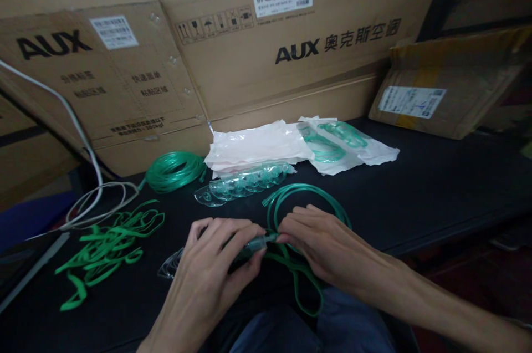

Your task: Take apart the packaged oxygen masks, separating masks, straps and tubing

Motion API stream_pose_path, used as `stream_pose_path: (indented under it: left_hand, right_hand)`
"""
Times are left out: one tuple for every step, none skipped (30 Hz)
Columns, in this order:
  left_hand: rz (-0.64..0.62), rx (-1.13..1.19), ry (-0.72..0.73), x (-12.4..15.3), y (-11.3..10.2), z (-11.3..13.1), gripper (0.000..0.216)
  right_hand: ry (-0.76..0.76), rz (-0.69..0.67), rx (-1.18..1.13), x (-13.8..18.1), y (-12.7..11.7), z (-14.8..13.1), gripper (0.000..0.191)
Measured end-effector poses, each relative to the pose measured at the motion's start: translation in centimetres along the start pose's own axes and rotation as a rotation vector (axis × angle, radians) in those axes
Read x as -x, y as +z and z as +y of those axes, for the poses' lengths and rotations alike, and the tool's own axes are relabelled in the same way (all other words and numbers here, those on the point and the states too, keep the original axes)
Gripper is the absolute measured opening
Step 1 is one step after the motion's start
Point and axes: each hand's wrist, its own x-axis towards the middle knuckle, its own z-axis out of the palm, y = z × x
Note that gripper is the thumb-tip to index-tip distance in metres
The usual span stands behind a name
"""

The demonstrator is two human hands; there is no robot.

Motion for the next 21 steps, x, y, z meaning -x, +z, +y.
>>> stream_pose_path:
  left_hand:
    - [0.017,-0.014,-0.006,0.1,-0.1,-0.2,0.024]
    - [0.031,-0.027,-0.008,0.3,-0.1,-0.3,0.024]
    - [0.04,-0.037,-0.007,0.3,-0.2,-0.5,0.024]
    - [0.044,-0.045,-0.007,0.4,-0.2,-0.5,0.023]
    - [0.042,-0.054,-0.01,0.4,-0.3,-0.6,0.022]
    - [0.04,-0.068,-0.021,0.4,-0.3,-0.5,0.021]
    - [0.04,-0.088,-0.03,0.4,-0.3,-0.5,0.021]
    - [0.042,-0.111,-0.041,0.3,-0.3,-0.5,0.022]
    - [0.051,-0.134,-0.048,0.3,-0.3,-0.5,0.023]
    - [0.063,-0.153,-0.047,0.4,-0.2,-0.5,0.025]
    - [0.074,-0.166,-0.043,0.4,-0.2,-0.5,0.026]
    - [0.087,-0.174,-0.041,0.5,-0.2,-0.6,0.027]
    - [0.098,-0.177,-0.044,0.5,-0.2,-0.6,0.027]
    - [0.109,-0.177,-0.05,0.4,-0.1,-0.6,0.027]
    - [0.119,-0.173,-0.051,0.4,-0.1,-0.5,0.026]
    - [0.126,-0.164,-0.051,0.2,0.0,-0.4,0.025]
    - [0.126,-0.153,-0.046,-0.2,0.1,-0.3,0.024]
    - [0.112,-0.142,-0.041,-0.6,0.2,-0.1,0.023]
    - [0.077,-0.136,-0.041,-1.1,0.4,0.2,0.024]
    - [0.024,-0.139,-0.043,-1.8,0.6,0.5,0.027]
    - [-0.045,-0.155,-0.049,-2.6,0.8,0.8,0.03]
  right_hand:
    - [0.023,-0.003,0.008,0.0,-0.1,0.1,0.018]
    - [0.044,0.003,0.019,0.0,-0.2,0.1,0.019]
    - [0.057,0.016,0.032,0.0,-0.2,0.0,0.02]
    - [0.063,0.031,0.045,0.0,-0.3,0.0,0.019]
    - [0.062,0.043,0.059,-0.1,-0.3,-0.1,0.018]
    - [0.065,0.055,0.074,-0.1,-0.3,-0.3,0.017]
    - [0.067,0.071,0.086,0.0,-0.3,-0.4,0.015]
    - [0.069,0.088,0.098,0.1,-0.4,-0.5,0.013]
    - [0.07,0.109,0.11,0.3,-0.4,-0.5,0.011]
    - [0.069,0.13,0.121,0.6,-0.5,-0.5,0.011]
    - [0.064,0.146,0.13,1.0,-0.6,-0.3,0.012]
    - [0.063,0.159,0.14,1.4,-0.7,-0.2,0.015]
    - [0.061,0.171,0.154,1.8,-0.8,0.0,0.017]
    - [0.057,0.191,0.173,2.2,-0.8,0.2,0.019]
    - [0.048,0.221,0.201,2.6,-0.9,0.4,0.021]
    - [0.035,0.258,0.233,2.9,-0.9,0.5,0.022]
    - [0.022,0.283,0.263,3.2,-0.9,0.5,0.022]
    - [0.011,0.287,0.286,3.3,-0.8,0.5,0.021]
    - [0.003,0.28,0.3,3.4,-0.8,0.4,0.019]
    - [-0.002,0.267,0.306,3.5,-0.8,0.3,0.018]
    - [-0.007,0.257,0.305,3.6,-0.9,0.1,0.018]
